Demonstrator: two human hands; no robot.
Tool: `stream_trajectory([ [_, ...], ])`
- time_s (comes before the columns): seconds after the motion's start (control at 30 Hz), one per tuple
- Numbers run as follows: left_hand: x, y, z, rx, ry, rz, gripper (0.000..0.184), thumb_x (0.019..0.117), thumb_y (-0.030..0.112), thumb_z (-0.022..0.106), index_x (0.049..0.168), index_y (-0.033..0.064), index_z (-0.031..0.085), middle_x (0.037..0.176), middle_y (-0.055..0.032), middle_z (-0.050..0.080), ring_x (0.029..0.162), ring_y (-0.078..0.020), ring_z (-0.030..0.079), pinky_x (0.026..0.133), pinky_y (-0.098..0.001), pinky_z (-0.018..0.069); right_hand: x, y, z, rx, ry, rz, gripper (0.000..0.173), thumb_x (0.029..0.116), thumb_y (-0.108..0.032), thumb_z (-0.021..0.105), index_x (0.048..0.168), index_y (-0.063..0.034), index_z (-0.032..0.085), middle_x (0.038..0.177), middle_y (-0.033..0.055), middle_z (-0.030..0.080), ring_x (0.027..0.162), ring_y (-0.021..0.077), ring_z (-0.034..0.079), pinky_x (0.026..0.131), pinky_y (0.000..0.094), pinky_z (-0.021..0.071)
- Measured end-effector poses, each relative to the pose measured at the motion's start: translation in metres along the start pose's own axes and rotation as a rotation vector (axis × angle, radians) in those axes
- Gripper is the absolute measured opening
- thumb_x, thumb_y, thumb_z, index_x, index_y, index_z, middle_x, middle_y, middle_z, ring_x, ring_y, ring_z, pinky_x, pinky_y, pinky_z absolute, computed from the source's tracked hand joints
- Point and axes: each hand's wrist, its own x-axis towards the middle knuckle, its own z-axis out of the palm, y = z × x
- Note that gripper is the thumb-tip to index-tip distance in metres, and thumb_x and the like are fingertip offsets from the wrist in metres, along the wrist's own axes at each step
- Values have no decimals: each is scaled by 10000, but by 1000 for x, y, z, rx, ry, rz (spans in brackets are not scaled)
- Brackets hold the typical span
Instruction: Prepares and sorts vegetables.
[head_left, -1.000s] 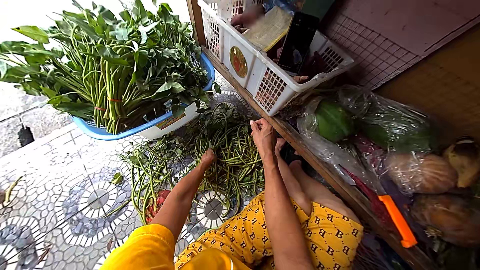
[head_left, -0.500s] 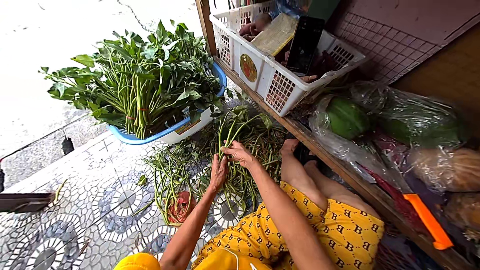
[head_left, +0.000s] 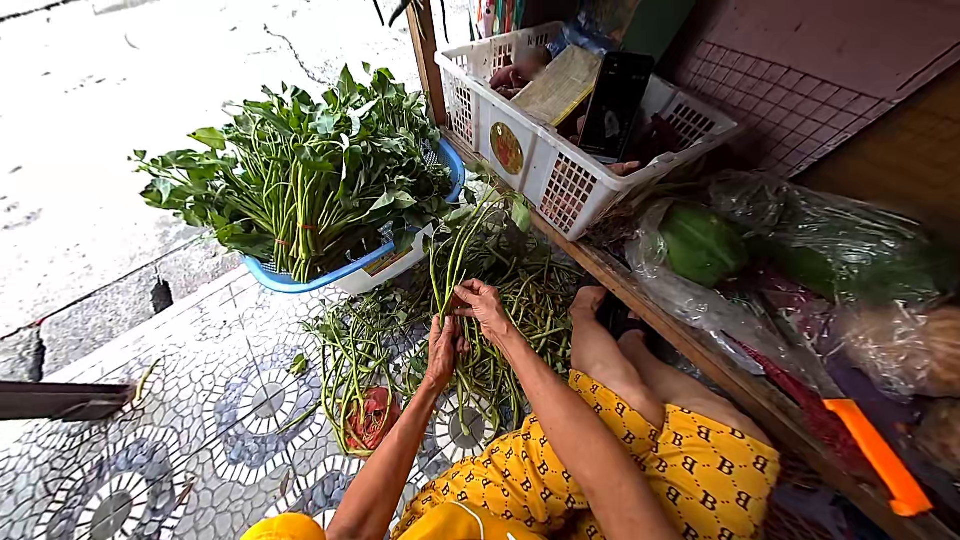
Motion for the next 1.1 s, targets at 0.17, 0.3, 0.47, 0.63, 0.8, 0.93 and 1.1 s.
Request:
stream_trajectory([
  [0.17,10,11,6,-63,58,2,217,1117,120,241,1035,79,437,587,67,459,433,-34,444,462,-180,464,-3,-9,-7,-707,-144,13,228,1030,-127,596,1181,27,669,1112,170,681,942,209,669,886,366,546],
  [0.3,22,16,3,-1,58,28,159,1110,99,272,1047,70,416,603,55,457,438,-44,451,467,-192,474,-6,-23,-12,-1070,-211,143,407,969,-248,719,1280,3,641,1283,229,640,1192,353,619,1041,539,464],
  [0.47,14,0,-1,115,-42,25,98,1082,94,332,1094,58,423,640,50,476,472,-54,482,499,-216,504,-1,-13,-9,-293,-70,67,678,1005,-228,681,1532,26,339,1312,221,619,1142,264,639,971,402,530],
  [0.63,5,-9,4,351,-83,-6,509,1061,345,370,1360,-68,380,948,-56,586,768,-110,636,716,-288,586,1,-8,-3,-95,21,13,254,1068,-33,500,1296,68,547,976,151,693,805,151,696,762,283,587],
  [0.8,33,23,11,389,-29,93,423,1087,208,435,1389,-65,549,1305,-168,652,1164,-148,634,1020,-323,505,0,-9,-8,-448,18,-34,307,1035,-50,559,1316,71,591,1194,228,666,1094,255,652,989,399,510],
  [0.93,46,34,13,449,6,169,277,1075,102,461,1131,-60,678,919,-51,733,834,-61,688,833,-263,574,-1,-11,-5,-485,28,-69,294,1043,-101,577,1281,71,599,1173,225,668,1079,247,666,976,383,532],
  [1.1,52,39,41,423,332,169,344,1132,151,301,1157,-73,561,932,-112,712,781,-118,694,725,-277,577,-3,0,5,-543,62,-95,326,1047,-121,566,1317,58,597,1253,237,662,1173,298,650,1047,432,499],
])
